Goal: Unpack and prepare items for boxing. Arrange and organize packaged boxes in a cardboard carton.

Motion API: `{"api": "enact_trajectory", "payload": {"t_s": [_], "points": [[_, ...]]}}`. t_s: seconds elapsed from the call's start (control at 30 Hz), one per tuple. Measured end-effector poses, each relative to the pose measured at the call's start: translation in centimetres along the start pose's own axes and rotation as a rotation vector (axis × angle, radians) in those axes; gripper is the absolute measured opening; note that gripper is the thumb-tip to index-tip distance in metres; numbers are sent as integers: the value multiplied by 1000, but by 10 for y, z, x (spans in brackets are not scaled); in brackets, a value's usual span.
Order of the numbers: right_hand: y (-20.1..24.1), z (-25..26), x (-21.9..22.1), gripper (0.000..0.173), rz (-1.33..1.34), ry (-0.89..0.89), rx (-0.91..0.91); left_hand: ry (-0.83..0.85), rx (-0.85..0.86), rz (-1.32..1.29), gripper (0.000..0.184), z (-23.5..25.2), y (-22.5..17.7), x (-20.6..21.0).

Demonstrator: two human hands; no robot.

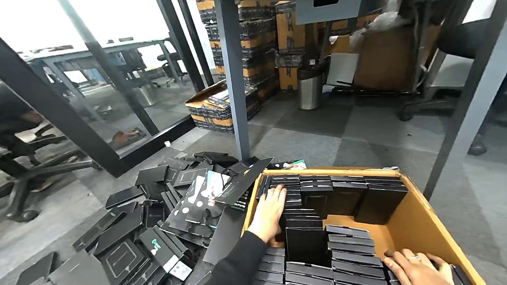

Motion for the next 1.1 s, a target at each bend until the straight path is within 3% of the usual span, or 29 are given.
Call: {"api": "enact_trajectory", "payload": {"t_s": [0.1, 0.3, 0.5, 0.77, 1.1], "points": [[0, -1, 0, 55, 8, -9, -10, -4, 82, -42, 118, 21, 6, 4], [-2, 0, 1, 57, 8, -9, -25, -8, 124, 20, 110, 17, -8, 8], [-1, 0, 1, 58, -1, -14, -21, 113, 173, 46, 84, 2, -25, 28], [-1, 0, -1, 55, 9, -43, -53, 269, 223, 5, 88, -22, -20, 42], [-2, 0, -1, 53, 40, -57, -60, 343, 242, -54, 86, -52, 5, 30]]}}
Point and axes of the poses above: each hand's wrist, its own z-axis towards the middle knuckle, its own x-axis out of the palm, y = z × x, the point moved 10 cm from there along z, towards the middle knuckle, and after that the axes turned 10 degrees about z, right-handed, at the moved point
